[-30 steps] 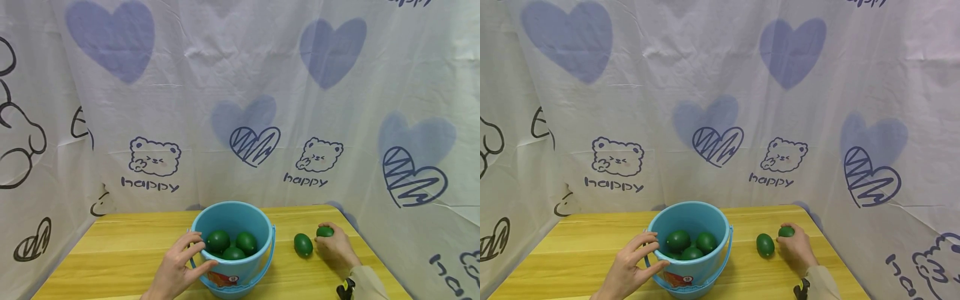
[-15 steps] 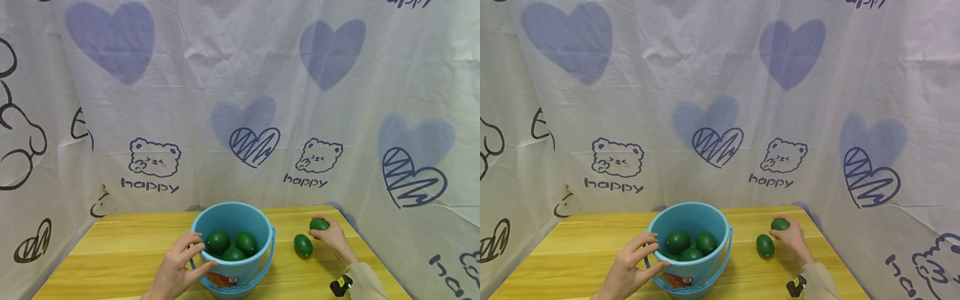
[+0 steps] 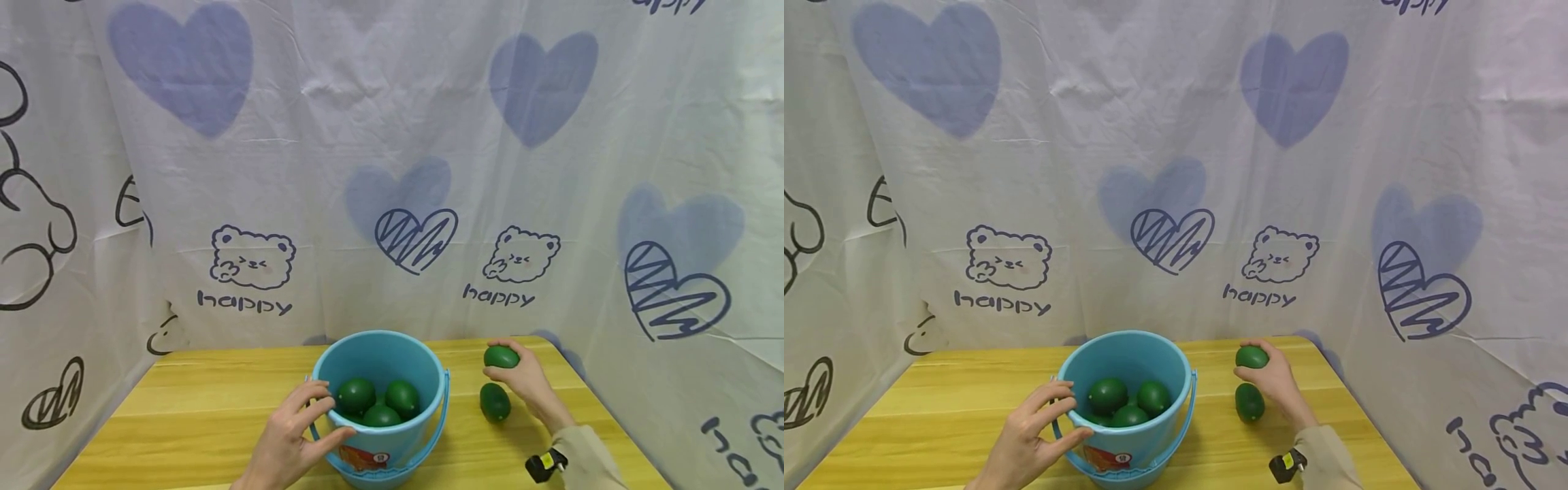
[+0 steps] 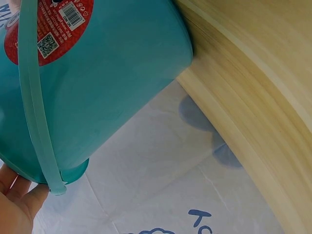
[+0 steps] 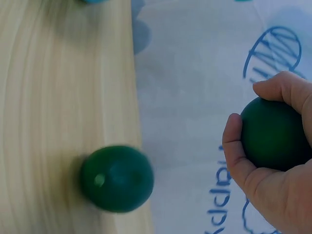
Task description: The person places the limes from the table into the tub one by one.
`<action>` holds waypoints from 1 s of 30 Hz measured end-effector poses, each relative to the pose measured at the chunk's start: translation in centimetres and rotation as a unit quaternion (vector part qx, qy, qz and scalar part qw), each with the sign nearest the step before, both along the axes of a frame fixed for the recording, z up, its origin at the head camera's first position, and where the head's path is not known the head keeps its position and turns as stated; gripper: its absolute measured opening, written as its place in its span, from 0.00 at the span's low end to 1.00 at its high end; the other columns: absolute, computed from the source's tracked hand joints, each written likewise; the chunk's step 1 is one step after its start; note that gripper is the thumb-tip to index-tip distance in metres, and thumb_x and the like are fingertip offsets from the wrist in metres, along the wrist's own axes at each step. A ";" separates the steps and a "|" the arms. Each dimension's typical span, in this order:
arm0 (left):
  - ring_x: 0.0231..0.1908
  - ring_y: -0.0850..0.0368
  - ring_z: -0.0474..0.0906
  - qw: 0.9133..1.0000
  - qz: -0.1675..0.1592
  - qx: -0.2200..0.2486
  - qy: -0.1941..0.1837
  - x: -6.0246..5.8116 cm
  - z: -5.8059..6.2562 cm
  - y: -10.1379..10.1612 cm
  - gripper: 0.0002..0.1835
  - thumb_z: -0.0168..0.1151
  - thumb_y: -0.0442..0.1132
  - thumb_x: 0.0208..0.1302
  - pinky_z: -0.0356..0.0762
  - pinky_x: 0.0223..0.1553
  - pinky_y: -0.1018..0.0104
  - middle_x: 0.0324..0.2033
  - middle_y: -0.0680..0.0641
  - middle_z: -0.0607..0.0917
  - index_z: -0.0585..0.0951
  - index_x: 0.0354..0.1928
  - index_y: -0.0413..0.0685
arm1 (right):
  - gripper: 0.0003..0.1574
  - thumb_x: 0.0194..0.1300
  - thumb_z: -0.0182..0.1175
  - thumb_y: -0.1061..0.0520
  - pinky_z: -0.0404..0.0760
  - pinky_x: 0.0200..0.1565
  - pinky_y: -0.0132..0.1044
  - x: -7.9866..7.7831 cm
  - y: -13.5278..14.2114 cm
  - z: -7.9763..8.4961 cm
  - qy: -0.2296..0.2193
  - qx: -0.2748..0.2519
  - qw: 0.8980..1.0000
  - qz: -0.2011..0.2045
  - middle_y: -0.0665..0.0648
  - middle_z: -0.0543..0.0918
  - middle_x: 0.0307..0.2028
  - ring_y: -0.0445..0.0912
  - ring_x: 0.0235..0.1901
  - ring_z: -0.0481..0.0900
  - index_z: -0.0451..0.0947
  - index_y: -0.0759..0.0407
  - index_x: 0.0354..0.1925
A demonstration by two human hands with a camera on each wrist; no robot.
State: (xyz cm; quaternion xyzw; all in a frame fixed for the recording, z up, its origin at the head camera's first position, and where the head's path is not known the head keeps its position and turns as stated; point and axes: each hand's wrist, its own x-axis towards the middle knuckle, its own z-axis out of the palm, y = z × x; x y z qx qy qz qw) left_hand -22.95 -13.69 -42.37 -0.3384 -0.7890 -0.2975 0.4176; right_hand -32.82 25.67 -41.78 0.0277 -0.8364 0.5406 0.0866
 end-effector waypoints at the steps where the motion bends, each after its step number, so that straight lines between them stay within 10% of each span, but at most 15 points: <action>1: 0.46 0.57 0.74 1.000 0.000 0.000 0.000 0.0 0.0 0.0 0.20 0.74 0.51 0.39 0.77 0.45 0.56 0.44 0.57 0.76 0.81 0.37 0.57 | 0.34 0.47 0.69 0.58 0.79 0.37 0.42 0.1 -0.3 0.2 0.002 0.001 1.000 0.002 0.62 0.71 0.48 0.53 0.39 0.73 0.70 0.52 0.55; 30: 0.46 0.56 0.74 1.000 -0.006 0.005 -0.008 0.0 -0.1 -0.1 0.20 0.74 0.50 0.40 0.75 0.48 0.54 0.44 0.56 0.76 0.80 0.38 0.58 | 0.38 0.47 0.70 0.56 0.76 0.39 0.41 2.3 -7.2 5.3 0.034 -0.026 0.993 0.111 0.57 0.70 0.48 0.53 0.42 0.72 0.64 0.44 0.55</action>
